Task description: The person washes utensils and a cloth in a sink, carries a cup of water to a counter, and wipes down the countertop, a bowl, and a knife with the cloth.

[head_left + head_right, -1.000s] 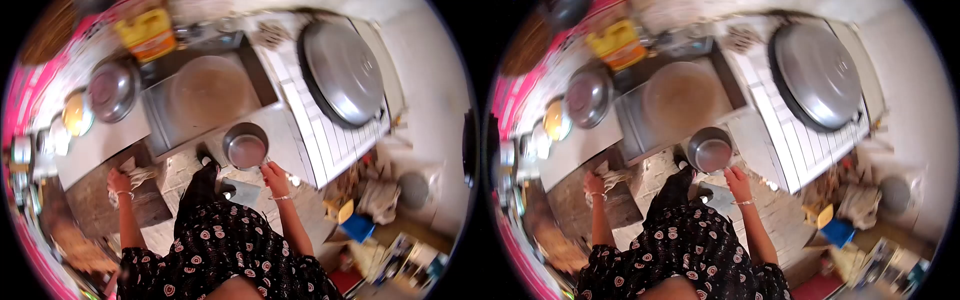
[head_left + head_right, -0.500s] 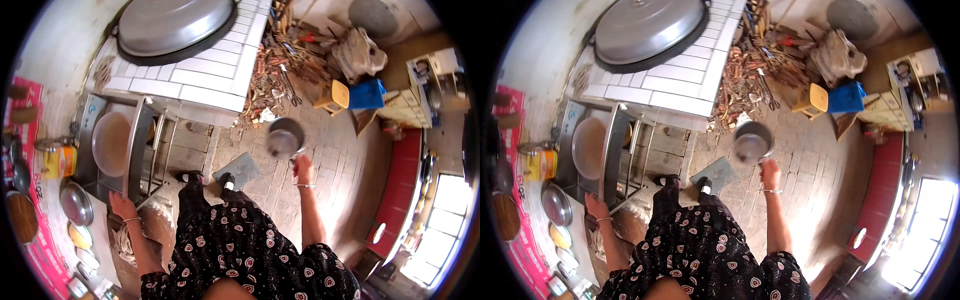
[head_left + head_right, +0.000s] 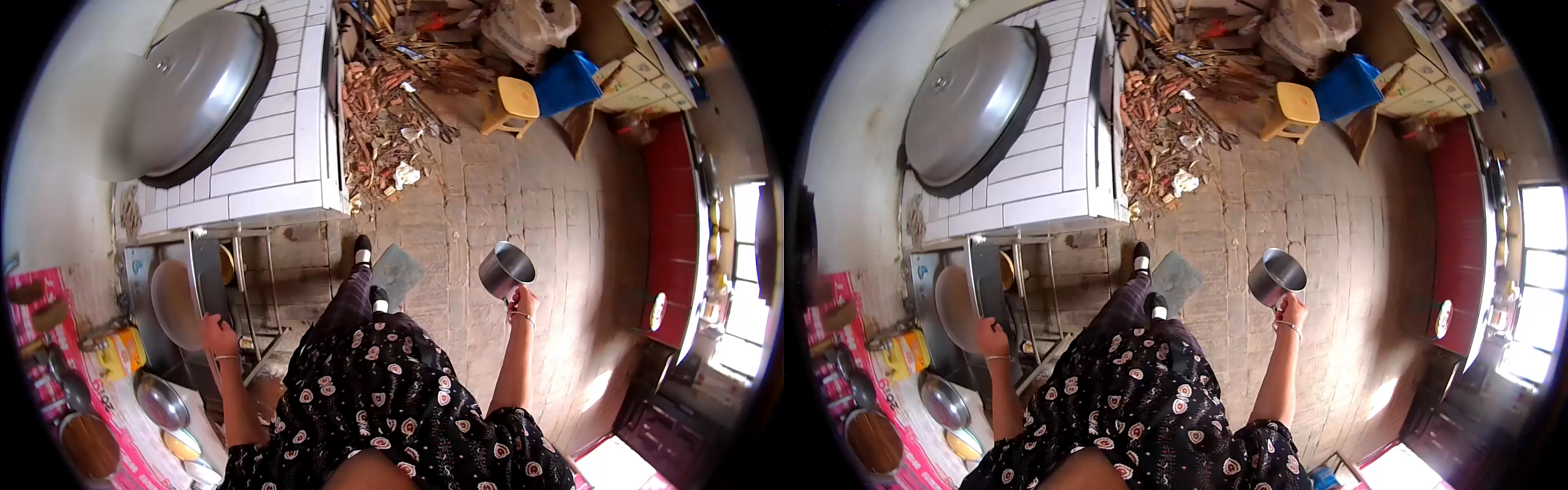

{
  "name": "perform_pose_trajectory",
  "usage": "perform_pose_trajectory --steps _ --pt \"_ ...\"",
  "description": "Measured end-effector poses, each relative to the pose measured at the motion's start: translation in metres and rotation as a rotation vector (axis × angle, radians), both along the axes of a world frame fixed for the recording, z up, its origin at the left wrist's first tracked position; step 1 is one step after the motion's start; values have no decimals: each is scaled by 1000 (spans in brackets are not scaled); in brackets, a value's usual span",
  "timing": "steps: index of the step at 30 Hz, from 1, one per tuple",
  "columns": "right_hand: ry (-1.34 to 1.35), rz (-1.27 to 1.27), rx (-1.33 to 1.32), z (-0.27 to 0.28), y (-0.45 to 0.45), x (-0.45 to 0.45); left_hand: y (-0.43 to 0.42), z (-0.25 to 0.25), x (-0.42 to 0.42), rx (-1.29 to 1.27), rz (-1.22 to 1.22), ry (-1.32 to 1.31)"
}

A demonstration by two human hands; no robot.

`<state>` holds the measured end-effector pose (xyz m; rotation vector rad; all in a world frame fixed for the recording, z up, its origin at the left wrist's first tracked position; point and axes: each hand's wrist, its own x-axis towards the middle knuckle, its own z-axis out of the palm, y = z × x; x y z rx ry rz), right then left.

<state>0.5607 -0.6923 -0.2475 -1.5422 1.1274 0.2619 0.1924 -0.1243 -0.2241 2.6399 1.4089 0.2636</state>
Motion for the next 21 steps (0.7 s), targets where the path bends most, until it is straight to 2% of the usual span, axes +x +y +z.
perform_pose_trajectory --steps 4,5,6,11,13,15,21 --pt "-157 26 -144 30 -9 -9 25 -28 106 31 -245 -80" --pt "-135 -53 -98 43 -7 -8 25 -42 133 26 -311 -119" --pt "-131 -88 -107 46 -12 -8 24 -48 161 -38 -298 -220" --pt "-199 -227 -66 39 -18 -23 32 -78 277 -100 -508 -256" --pt "-150 -282 -70 54 -11 -29 14 -55 330 -141 -579 -224" --pt "-138 -360 -49 43 -19 -41 -16 -37 380 -172 -613 -244" --pt "-144 -598 -42 19 -62 -75 -132 -20 490 -260 -923 -236"
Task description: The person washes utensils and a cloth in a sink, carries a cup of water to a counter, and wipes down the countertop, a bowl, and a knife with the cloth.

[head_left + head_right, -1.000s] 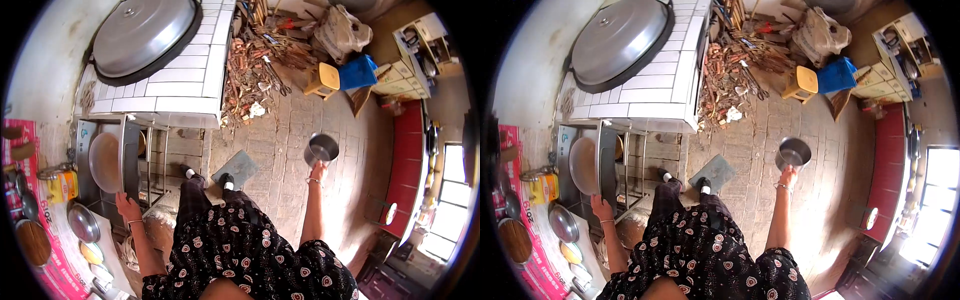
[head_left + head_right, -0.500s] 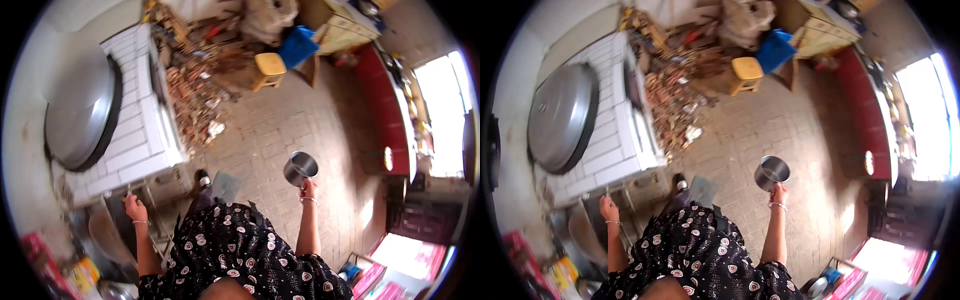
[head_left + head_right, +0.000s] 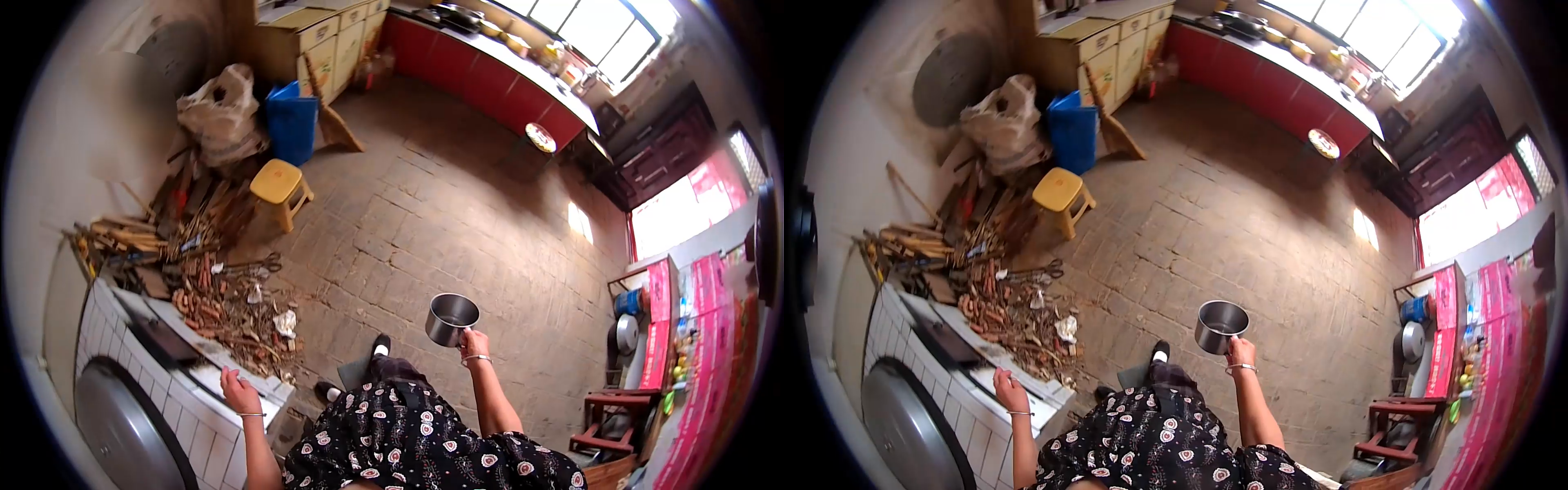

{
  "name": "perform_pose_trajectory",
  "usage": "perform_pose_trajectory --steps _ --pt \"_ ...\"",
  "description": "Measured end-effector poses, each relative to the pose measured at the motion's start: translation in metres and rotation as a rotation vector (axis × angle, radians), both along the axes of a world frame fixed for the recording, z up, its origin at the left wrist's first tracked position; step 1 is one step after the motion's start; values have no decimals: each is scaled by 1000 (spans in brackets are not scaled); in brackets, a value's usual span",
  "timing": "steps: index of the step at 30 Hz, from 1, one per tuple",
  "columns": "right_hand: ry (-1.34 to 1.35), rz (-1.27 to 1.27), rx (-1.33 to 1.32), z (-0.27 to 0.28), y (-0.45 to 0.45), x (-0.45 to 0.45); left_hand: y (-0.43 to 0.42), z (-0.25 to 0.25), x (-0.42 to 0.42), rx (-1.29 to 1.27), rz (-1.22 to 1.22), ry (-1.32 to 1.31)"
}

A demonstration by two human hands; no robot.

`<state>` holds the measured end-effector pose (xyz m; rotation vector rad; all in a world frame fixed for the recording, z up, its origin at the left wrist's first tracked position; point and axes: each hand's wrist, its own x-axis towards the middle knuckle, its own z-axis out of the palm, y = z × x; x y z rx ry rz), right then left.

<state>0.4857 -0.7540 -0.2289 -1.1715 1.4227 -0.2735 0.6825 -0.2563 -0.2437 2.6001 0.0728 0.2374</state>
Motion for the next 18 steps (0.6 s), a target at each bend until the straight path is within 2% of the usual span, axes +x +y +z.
perform_pose_trajectory --steps 4,6,8,13,18 --pt "-79 -124 40 -16 -58 -3 -95 -3 23 -51 -157 17" --pt "-104 -169 52 -5 -86 4 -129 -18 26 -69 -237 162" --pt "-91 -136 18 3 -119 17 -173 -12 26 -86 -258 293" --pt "-119 -150 -14 29 -186 58 -229 -46 34 -24 -449 102" --pt "-202 -213 -42 27 -234 103 -261 -44 92 -51 -368 335"
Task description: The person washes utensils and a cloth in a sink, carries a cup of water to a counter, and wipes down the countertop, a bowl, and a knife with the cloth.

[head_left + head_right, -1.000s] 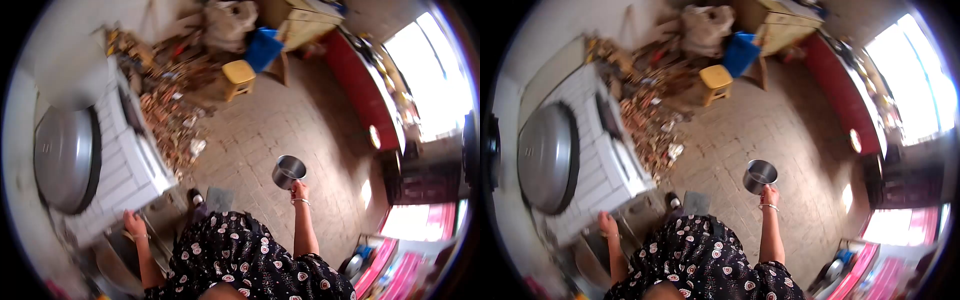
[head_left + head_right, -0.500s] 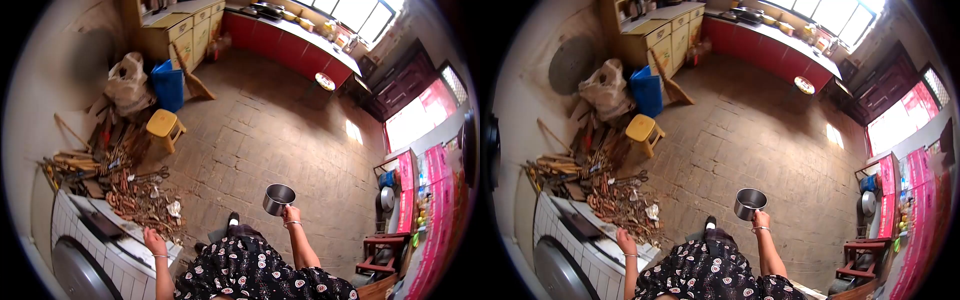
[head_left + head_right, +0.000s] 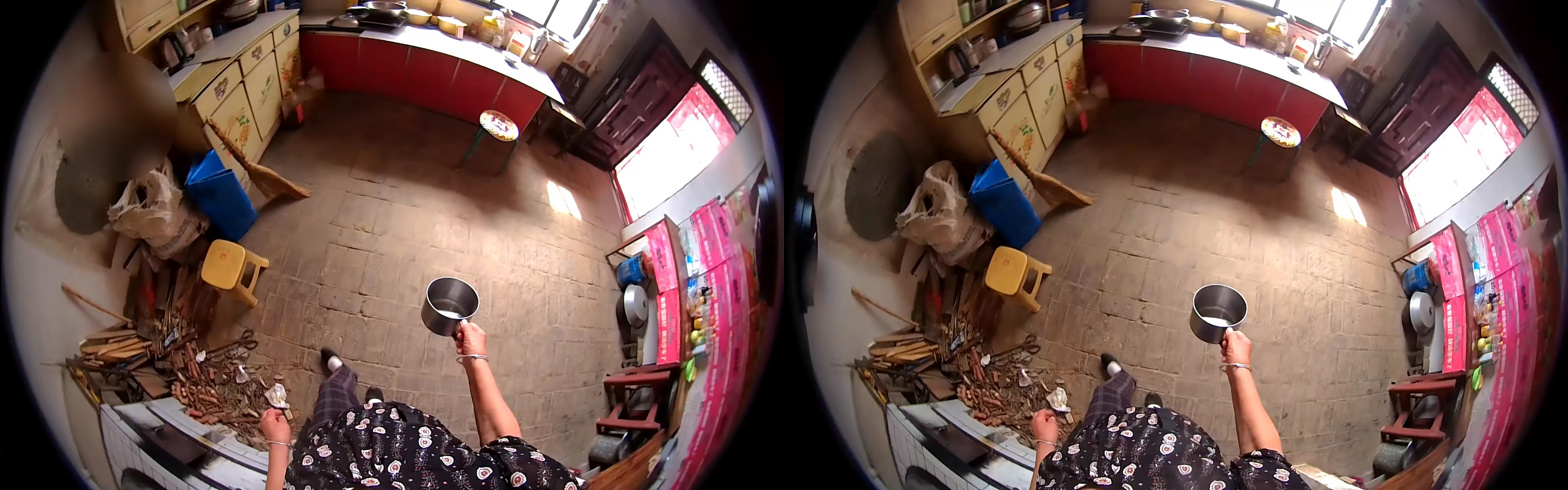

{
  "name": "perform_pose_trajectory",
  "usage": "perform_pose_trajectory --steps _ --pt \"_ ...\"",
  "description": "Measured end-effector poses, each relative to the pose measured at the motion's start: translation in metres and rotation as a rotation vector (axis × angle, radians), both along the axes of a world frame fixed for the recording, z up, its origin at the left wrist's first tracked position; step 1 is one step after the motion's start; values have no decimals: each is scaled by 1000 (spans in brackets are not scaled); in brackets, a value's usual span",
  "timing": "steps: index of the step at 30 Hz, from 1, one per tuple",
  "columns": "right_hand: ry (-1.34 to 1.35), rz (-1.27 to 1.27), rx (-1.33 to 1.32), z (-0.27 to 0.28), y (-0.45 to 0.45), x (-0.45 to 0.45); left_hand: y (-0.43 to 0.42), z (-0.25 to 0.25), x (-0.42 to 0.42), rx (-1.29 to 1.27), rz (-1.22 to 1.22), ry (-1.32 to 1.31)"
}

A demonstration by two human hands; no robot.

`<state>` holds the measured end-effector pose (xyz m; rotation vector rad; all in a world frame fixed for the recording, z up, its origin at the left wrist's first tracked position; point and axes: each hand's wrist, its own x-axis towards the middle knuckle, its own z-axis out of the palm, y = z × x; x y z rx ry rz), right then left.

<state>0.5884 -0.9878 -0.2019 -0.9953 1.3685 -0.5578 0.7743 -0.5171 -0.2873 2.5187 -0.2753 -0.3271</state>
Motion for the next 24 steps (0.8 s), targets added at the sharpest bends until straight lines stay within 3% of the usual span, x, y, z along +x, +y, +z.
perform_pose_trajectory --steps 5,8,16,24 --pt "-37 -73 -22 -1 -30 33 -38 -24 77 82 -28 -44" --pt "5 -150 -33 15 -42 52 -77 -42 137 -3 -47 70" --pt "-19 -346 -40 30 -72 66 -204 -34 271 -81 -267 -37" --pt "18 -492 -1 14 -119 44 -359 -6 260 -107 -435 31"
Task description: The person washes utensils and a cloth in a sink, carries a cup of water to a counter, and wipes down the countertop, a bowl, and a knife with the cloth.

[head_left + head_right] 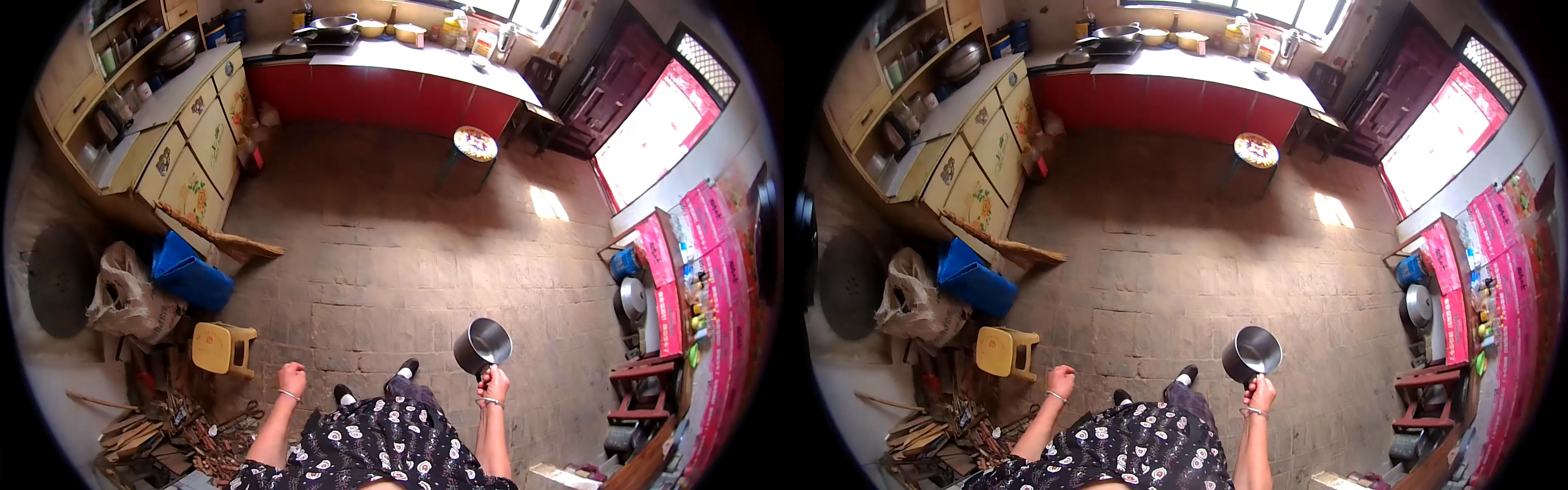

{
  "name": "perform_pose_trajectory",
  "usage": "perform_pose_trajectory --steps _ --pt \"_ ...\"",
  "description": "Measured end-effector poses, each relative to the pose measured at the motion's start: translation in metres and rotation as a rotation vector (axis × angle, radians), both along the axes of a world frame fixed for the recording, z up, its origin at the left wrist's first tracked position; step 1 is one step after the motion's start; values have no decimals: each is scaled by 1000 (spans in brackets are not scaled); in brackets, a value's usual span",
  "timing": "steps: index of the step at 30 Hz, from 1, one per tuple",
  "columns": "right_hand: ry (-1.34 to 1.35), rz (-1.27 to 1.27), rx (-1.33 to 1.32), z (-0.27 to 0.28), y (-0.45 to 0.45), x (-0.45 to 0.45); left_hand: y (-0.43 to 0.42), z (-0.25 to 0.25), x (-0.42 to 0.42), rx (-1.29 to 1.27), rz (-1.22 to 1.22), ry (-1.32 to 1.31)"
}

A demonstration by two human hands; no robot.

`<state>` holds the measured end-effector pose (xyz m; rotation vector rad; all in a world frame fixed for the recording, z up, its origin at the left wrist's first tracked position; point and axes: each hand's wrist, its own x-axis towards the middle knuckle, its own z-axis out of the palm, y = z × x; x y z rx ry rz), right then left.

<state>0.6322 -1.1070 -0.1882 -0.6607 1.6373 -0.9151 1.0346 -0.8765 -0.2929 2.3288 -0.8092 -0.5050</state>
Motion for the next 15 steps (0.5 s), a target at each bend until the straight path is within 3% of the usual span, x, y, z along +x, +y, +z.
perform_pose_trajectory --steps 9,15 --pt "-23 -47 26 -4 -112 -32 -133 14 -59 142 -156 59" --pt "-7 13 -9 -10 -212 -50 -199 6 -72 249 -25 189"
